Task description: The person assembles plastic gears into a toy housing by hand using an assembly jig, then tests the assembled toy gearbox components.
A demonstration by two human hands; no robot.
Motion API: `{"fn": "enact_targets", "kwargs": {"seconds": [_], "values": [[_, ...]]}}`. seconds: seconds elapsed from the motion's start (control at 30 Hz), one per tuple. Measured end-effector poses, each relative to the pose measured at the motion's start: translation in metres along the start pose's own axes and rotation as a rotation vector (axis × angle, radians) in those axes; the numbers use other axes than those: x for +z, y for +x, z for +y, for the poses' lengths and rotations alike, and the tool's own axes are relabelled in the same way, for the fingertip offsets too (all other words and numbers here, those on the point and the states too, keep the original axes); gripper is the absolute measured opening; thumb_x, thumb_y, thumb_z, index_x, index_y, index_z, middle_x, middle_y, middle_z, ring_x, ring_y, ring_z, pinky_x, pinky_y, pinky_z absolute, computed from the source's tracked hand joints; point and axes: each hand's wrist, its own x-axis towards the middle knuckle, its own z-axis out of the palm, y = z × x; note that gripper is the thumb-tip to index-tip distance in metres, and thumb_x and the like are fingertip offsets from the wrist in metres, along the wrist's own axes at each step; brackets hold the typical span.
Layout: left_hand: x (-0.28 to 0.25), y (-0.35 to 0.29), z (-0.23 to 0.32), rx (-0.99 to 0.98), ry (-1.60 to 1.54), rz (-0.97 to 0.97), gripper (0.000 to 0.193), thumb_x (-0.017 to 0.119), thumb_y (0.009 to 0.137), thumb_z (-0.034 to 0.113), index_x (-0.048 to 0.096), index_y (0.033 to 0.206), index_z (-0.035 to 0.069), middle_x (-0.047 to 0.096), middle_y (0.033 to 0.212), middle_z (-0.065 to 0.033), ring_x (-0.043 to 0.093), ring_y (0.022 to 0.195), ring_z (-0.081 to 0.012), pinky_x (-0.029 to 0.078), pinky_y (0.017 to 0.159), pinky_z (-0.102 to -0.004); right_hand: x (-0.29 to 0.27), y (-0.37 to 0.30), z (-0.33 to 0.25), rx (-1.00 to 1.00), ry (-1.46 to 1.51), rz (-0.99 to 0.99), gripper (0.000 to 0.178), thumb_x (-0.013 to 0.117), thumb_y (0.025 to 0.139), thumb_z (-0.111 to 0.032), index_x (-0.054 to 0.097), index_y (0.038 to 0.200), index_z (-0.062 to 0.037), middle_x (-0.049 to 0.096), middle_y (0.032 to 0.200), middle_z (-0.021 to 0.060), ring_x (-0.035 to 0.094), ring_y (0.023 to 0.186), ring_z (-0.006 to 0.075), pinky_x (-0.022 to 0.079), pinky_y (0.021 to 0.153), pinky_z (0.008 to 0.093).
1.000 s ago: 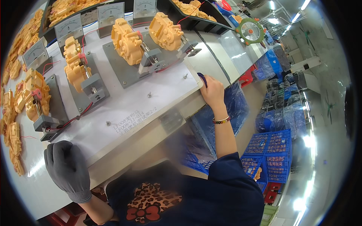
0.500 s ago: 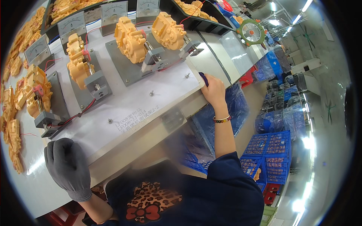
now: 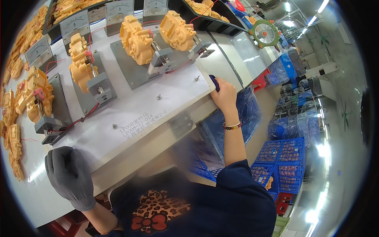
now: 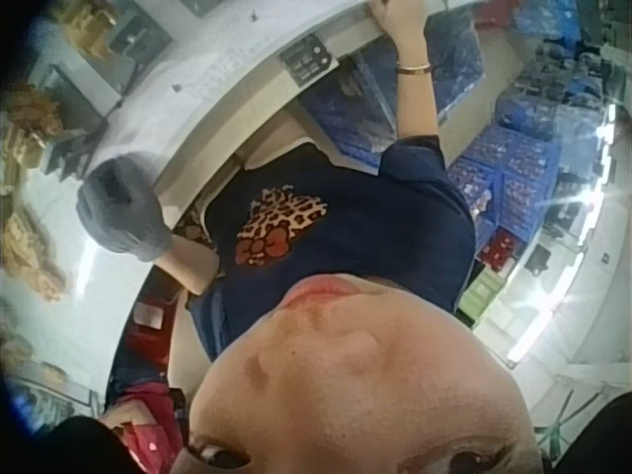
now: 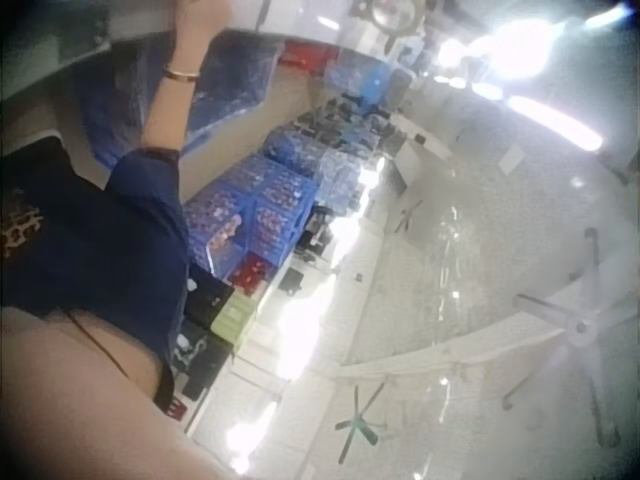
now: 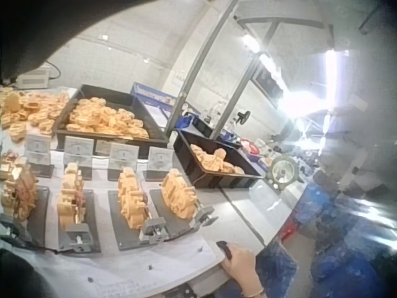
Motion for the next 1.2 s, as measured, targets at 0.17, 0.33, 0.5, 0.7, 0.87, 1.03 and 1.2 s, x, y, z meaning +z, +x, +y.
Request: {"fn": "enact_targets", "kwargs": {"seconds": [0.17, 0.33, 0.5, 0.7, 0.87, 1.03, 1.2], "values": [[-0.003, 0.000, 0.003, -0.028, -0.011, 0.006, 0.009, 0.061, 0.074, 0.000, 0.052, 0.074, -0.001, 0.045, 0.068, -0.0114, 0.044, 0.064, -0.0270, 0.037, 0.060, -0.0362, 0.001, 0.005, 0.001, -0.013, -0.014, 0.002, 0.031, 0.061, 0.083, -0.033, 0.068, 0.099, -0.0078, 0.067, 0.091, 0.0171, 0.063, 0.081, 0.0392, 0.050, 0.070, 0.0466], [-0.004, -0.003, 0.022, 0.047, 0.027, 0.156, 0.007, 0.063, 0.074, 0.003, 0.057, 0.078, 0.002, 0.052, 0.073, -0.0099, 0.050, 0.070, -0.0272, 0.041, 0.066, -0.0373, -0.003, 0.006, -0.006, -0.009, -0.004, -0.016, 0.032, 0.061, 0.083, -0.034, 0.067, 0.098, -0.0066, 0.067, 0.090, 0.0172, 0.063, 0.081, 0.0388, 0.050, 0.070, 0.0465], [0.024, 0.007, 0.079, 0.120, -0.093, -0.045, 0.023, 0.071, 0.069, 0.010, 0.063, 0.090, 0.006, 0.058, 0.082, -0.0104, 0.056, 0.081, -0.0303, 0.044, 0.075, -0.0414, -0.006, -0.002, 0.003, -0.021, -0.032, 0.022, 0.031, 0.061, 0.083, -0.033, 0.067, 0.098, -0.0068, 0.067, 0.090, 0.0169, 0.063, 0.081, 0.0385, 0.050, 0.070, 0.0463], [0.047, 0.012, 0.067, 0.141, -0.051, 0.019, 0.012, 0.068, 0.074, 0.006, 0.057, 0.077, 0.008, 0.054, 0.074, -0.0085, 0.052, 0.070, -0.0303, 0.042, 0.064, -0.0415, -0.008, -0.003, -0.008, -0.051, -0.015, 0.050, 0.029, 0.062, 0.079, -0.028, 0.066, 0.099, -0.0066, 0.065, 0.089, 0.0167, 0.063, 0.081, 0.0384, 0.050, 0.070, 0.0464], [0.046, 0.013, 0.070, 0.142, -0.022, -0.065, 0.011, 0.068, 0.074, 0.007, 0.058, 0.080, 0.009, 0.055, 0.077, -0.0072, 0.054, 0.075, -0.0288, 0.042, 0.068, -0.0406, -0.002, -0.003, -0.001, -0.029, 0.003, 0.066, 0.029, 0.063, 0.077, -0.025, 0.066, 0.099, -0.0061, 0.065, 0.088, 0.0158, 0.063, 0.080, 0.0380, 0.050, 0.069, 0.0458], [0.058, 0.021, 0.115, 0.310, -0.136, -0.049, 0.025, 0.066, 0.078, 0.013, 0.060, 0.102, 0.011, 0.058, 0.089, -0.0082, 0.056, 0.085, -0.0276, 0.043, 0.077, -0.0401, 0.001, -0.003, -0.004, -0.027, 0.005, 0.063, 0.027, 0.063, 0.077, -0.024, 0.065, 0.097, -0.0061, 0.064, 0.087, 0.0147, 0.063, 0.079, 0.0374, 0.050, 0.067, 0.0454], [0.096, 0.033, 0.132, 0.216, 0.081, -0.220, 0.026, 0.063, 0.082, 0.018, 0.058, 0.104, 0.004, 0.058, 0.090, -0.0121, 0.057, 0.086, -0.0292, 0.047, 0.073, -0.0405, 0.002, -0.005, -0.012, -0.050, 0.023, 0.060, 0.023, 0.063, 0.078, -0.024, 0.064, 0.093, -0.0072, 0.063, 0.084, 0.0137, 0.062, 0.079, 0.0361, 0.050, 0.067, 0.0456]]}}
